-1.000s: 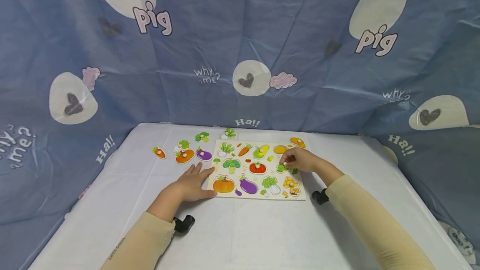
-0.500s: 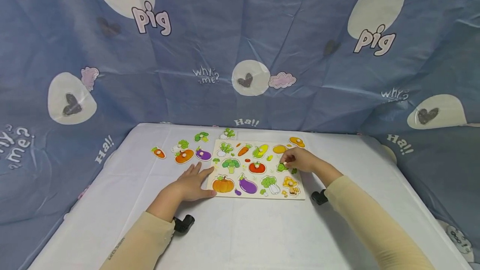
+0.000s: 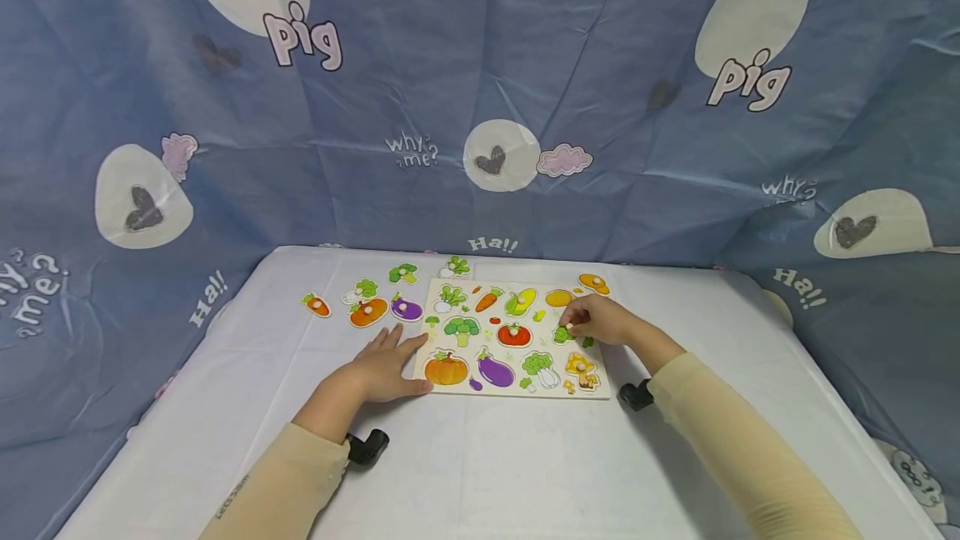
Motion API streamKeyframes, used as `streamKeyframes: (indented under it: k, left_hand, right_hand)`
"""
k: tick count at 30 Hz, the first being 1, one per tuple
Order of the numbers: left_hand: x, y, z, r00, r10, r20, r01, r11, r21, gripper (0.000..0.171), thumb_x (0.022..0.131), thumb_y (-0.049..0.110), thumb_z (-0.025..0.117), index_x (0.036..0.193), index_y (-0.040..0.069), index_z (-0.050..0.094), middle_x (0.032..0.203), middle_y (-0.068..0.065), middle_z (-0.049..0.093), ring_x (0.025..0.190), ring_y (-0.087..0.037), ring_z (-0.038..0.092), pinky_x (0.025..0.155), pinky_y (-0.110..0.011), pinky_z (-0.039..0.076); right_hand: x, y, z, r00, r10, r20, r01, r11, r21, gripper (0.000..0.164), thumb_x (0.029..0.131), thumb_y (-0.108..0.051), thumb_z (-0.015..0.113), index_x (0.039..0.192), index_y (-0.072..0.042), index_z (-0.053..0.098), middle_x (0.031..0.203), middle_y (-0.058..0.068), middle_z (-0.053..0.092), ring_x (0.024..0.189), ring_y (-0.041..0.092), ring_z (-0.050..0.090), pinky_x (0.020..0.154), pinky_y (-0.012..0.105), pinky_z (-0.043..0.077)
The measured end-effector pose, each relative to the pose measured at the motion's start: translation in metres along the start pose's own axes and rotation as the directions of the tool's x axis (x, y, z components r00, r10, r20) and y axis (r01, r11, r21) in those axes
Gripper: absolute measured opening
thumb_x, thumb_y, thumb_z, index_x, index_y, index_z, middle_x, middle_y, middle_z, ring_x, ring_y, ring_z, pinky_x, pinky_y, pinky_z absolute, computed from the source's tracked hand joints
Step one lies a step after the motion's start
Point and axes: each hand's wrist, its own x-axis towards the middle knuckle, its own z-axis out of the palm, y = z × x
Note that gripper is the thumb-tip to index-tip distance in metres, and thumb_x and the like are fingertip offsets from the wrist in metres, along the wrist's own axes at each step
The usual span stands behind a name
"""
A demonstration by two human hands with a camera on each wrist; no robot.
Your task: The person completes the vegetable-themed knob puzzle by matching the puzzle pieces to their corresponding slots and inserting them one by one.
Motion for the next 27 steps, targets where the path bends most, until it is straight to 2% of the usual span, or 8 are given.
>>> streamKeyframes:
  k: [5, 13, 20, 27]
  left_hand:
    - [-0.001, 0.002, -0.001, 1.0, 0.002, 0.001, -0.002, 1.0, -0.002, 0.087, 0.084, 0.053, 0.074, 0.156, 0.018, 0.038, 0.162, -0.027, 0.016, 0.149, -0.05, 0.01, 0.116, -0.067, 0.014]
    - [-0.002, 0.003, -0.001, 1.0, 0.014, -0.002, -0.014, 1.0, 0.0, 0.086, 0.085, 0.052, 0.073, 0.155, 0.017, 0.039, 0.162, -0.028, 0.016, 0.148, -0.051, 0.011, 0.116, -0.066, 0.015]
    - [-0.001, 0.001, 0.0, 1.0, 0.015, 0.0, -0.015, 1.0, -0.002, 0.087, 0.085, 0.054, 0.073, 0.155, 0.017, 0.038, 0.162, -0.028, 0.016, 0.148, -0.051, 0.011, 0.116, -0.067, 0.015]
    - [-0.001, 0.001, -0.001, 1.0, 0.009, 0.002, -0.009, 1.0, -0.001, 0.087, 0.084, 0.055, 0.073, 0.155, 0.018, 0.038, 0.162, -0.028, 0.015, 0.148, -0.051, 0.01, 0.115, -0.068, 0.015]
  right_hand:
    - [-0.003, 0.001, -0.006, 1.0, 0.001, -0.009, -0.001, 1.0, -0.023, 0.008, 0.094, -0.008, 0.07, 0.101, -0.01, 0.071, 0.09, 0.001, 0.064, 0.079, 0.015, 0.054, 0.072, 0.029, 0.047]
    - [-0.014, 0.002, -0.025, 0.994, -0.039, -0.099, 0.033, 0.998, -0.059, 0.013, 0.093, -0.008, 0.071, 0.105, -0.005, 0.072, 0.09, 0.003, 0.063, 0.077, 0.019, 0.051, 0.068, 0.032, 0.045]
    - [-0.013, 0.01, -0.038, 0.98, -0.003, -0.197, -0.009, 0.998, -0.062, 0.013, 0.093, -0.008, 0.07, 0.106, -0.004, 0.072, 0.094, 0.005, 0.065, 0.082, 0.021, 0.054, 0.073, 0.033, 0.048]
    - [-0.004, 0.021, -0.044, 0.963, 0.036, -0.268, -0.049, 0.998, -0.042, 0.016, 0.096, -0.011, 0.068, 0.107, -0.001, 0.071, 0.097, 0.009, 0.066, 0.086, 0.024, 0.057, 0.074, 0.035, 0.049]
